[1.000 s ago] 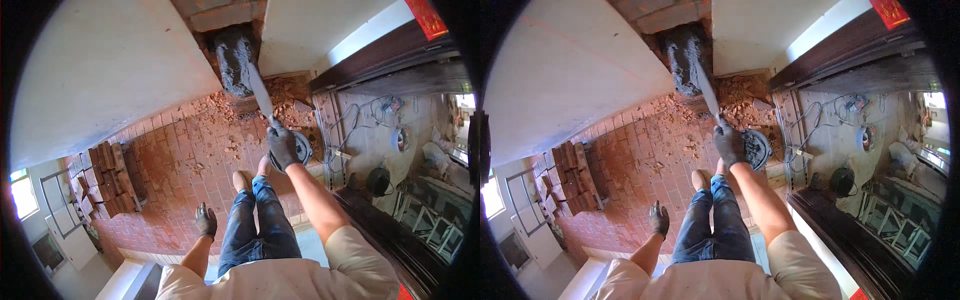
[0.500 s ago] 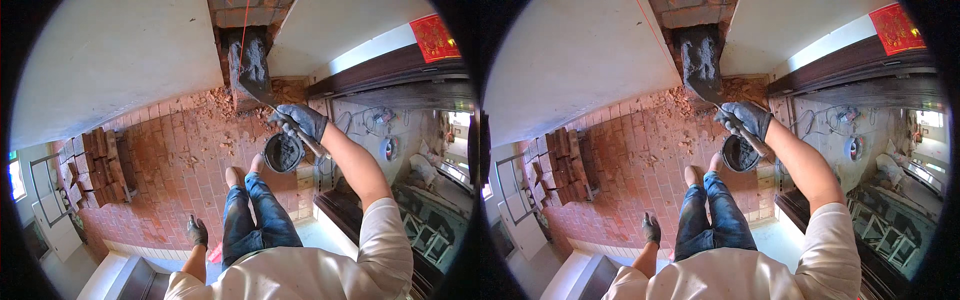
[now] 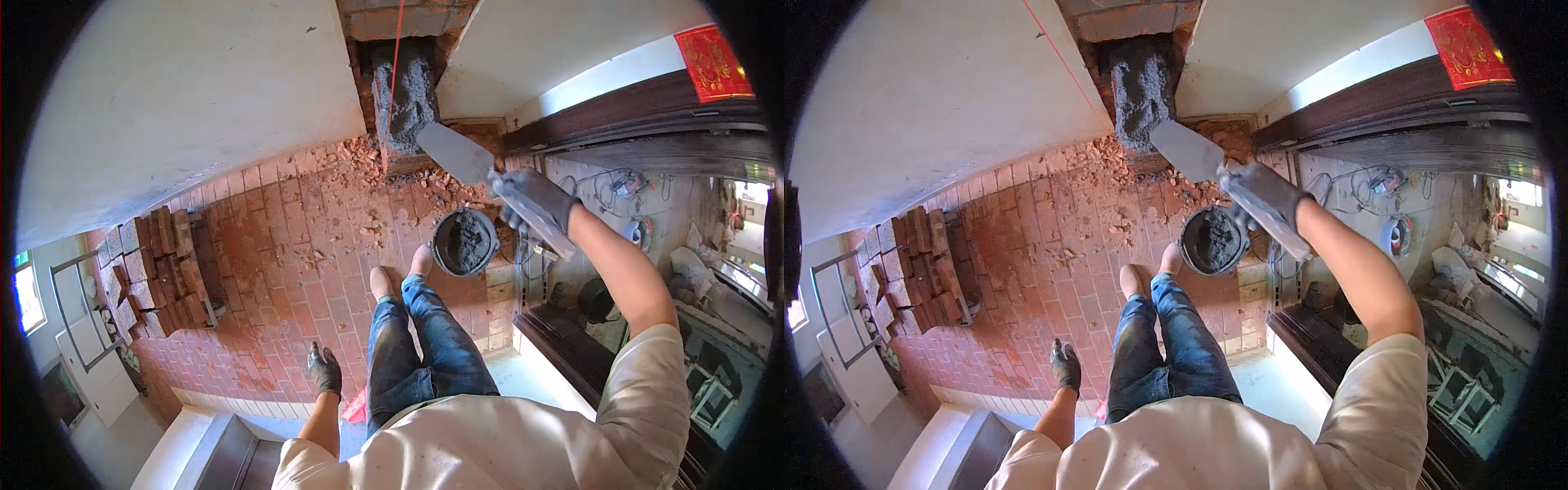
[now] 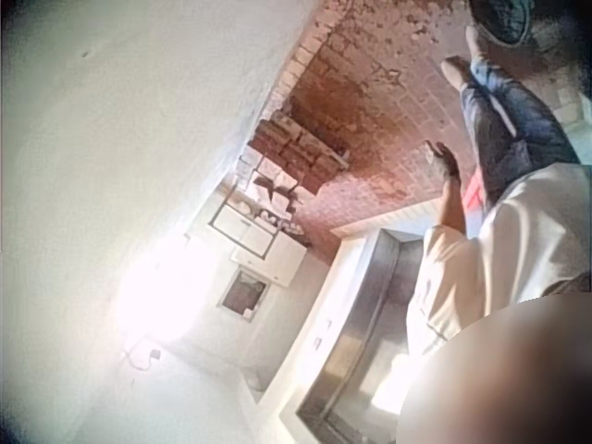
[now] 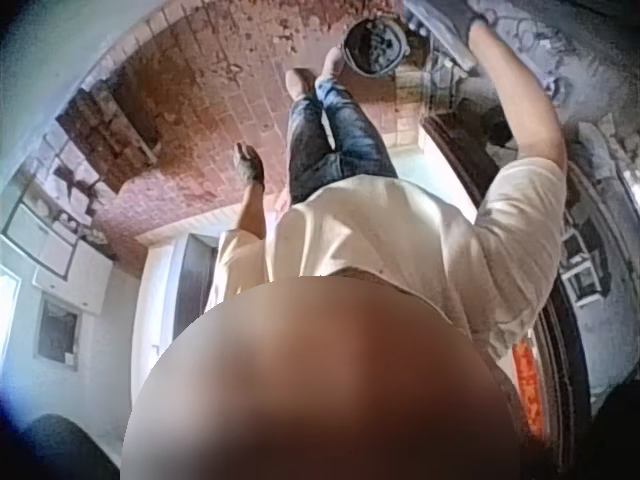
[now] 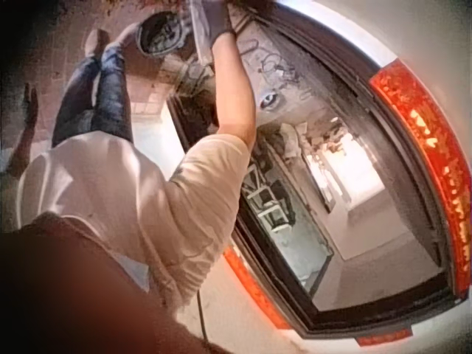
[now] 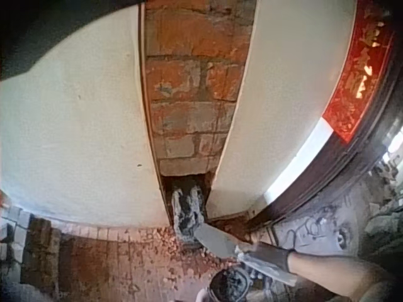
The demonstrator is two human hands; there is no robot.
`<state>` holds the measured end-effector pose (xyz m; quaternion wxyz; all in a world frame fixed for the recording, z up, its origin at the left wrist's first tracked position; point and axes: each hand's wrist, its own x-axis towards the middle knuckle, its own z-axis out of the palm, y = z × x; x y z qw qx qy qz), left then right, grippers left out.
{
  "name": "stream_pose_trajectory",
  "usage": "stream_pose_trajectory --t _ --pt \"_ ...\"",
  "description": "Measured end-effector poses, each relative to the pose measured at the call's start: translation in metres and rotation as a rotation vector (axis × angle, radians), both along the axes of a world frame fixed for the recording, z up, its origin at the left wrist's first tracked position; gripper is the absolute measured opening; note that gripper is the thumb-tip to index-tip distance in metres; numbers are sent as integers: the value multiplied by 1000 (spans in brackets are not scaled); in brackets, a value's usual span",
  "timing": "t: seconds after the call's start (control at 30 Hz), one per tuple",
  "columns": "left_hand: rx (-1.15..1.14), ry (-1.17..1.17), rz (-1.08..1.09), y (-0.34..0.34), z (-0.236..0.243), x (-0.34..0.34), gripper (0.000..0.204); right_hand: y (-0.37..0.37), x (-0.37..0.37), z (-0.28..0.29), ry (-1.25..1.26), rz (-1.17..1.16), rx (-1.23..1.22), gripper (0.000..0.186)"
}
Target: Laying bricks with mortar to build a small wall section.
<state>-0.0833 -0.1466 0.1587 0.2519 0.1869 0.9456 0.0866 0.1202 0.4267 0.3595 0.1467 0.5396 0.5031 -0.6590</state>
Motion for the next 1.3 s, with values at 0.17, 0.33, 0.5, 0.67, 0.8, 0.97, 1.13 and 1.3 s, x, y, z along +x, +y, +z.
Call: stream_pose_trajectory --t 0.17,0.33,0.5,0.67,0.8,0.97,1.13,1.3 --pt "-19 -40 35 4 -1 2 46 0 58 -67 189 819 1015 27" --pt "-7 -80 27 20 5 5 48 -5 22 -63 -168 1029 1147 24" --pt "21 -64 65 11 7 6 47 21 22 -29 -138 866 1073 19" --pt "1 -67 86 6 3 10 47 17 14 -34 84 613 994 21" --pt "-32 -73 40 27 20 14 47 9 -26 -62 372 999 1073 25" --pt "35 -120 133 34 22 15 47 3 -91 -71 101 682 587 27" --pt "-23 -146 226 0 25 22 49 48 -114 -51 -31 376 426 26" --pt "-53 -148 227 -11 26 29 50 98 -119 -55 0 182 449 25"
